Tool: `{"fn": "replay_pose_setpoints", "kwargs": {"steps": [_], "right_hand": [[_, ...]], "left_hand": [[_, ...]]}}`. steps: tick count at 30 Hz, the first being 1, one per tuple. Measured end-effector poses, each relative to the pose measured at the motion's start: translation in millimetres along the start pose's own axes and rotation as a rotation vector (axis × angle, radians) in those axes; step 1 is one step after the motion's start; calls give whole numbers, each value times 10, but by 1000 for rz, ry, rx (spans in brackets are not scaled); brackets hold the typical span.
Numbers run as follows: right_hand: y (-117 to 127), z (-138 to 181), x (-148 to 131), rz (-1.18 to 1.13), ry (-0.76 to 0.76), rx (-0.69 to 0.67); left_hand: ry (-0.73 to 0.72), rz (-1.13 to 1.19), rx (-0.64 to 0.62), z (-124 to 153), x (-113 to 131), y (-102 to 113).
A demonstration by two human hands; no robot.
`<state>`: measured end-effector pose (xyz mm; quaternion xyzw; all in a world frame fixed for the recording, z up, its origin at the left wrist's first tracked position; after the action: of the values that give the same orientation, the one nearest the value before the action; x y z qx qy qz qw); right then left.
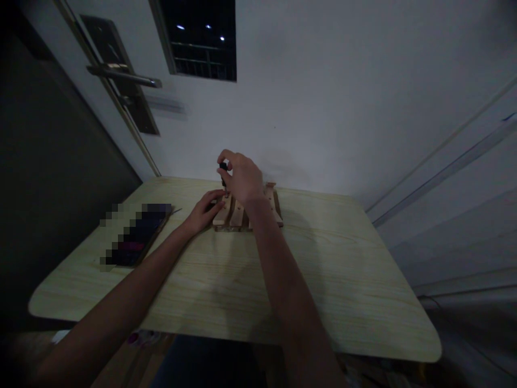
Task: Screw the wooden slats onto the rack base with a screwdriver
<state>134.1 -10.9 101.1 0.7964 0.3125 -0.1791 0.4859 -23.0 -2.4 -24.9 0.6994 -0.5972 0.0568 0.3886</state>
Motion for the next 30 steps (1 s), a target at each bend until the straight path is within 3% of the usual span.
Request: {"fn": "replay_pose_setpoints", "kwargs": {"steps": [12,30], "right_hand": [[-17,-20,-9,-62,27,-66],[-23,-8,-19,-12,30,-27]], "left_hand": [[1,-22,3,-6,7,-1],[3,-12,10,-13,19,-6]]}}
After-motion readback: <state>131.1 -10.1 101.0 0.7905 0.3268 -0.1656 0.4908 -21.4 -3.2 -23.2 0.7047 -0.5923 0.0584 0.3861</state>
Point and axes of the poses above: each hand's wrist, its own z-axis away from the middle knuckle, its own y-axis out of the back of the hand, x = y × z, the point moved 1 cm from there along -z, towards the middle knuckle, and after that the axes turned 15 degrees about -y, right-handed, at the moved point
